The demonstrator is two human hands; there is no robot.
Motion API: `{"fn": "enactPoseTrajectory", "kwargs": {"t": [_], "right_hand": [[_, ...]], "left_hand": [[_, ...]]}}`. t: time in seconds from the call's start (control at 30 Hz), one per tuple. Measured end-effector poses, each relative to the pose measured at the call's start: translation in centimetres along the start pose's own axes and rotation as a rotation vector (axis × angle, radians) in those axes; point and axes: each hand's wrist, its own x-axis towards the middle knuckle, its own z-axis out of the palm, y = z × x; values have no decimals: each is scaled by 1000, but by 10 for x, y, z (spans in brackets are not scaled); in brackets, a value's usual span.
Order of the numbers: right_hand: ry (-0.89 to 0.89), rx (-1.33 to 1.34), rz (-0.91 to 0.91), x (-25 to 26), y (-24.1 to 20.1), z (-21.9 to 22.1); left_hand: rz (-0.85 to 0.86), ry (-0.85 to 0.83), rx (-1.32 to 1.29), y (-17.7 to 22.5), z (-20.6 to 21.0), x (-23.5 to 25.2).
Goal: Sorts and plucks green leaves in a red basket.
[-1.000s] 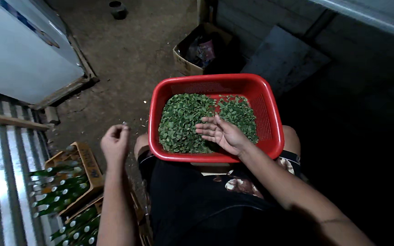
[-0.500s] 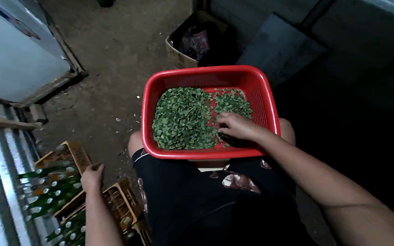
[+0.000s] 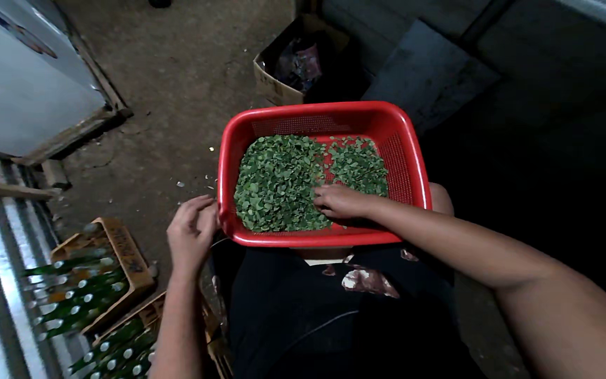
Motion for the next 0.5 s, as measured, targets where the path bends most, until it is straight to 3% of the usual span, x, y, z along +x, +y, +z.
{"fn": "enactPoseTrajectory", "kwargs": {"t": [0.27,0.5], "right_hand": [[207,492,51,-32,-29,-31],[204,725,137,-59,-68,-47]], "left_hand": [[188,-315,-255,85,84,5],[229,-271,-365,109,110,2]]}}
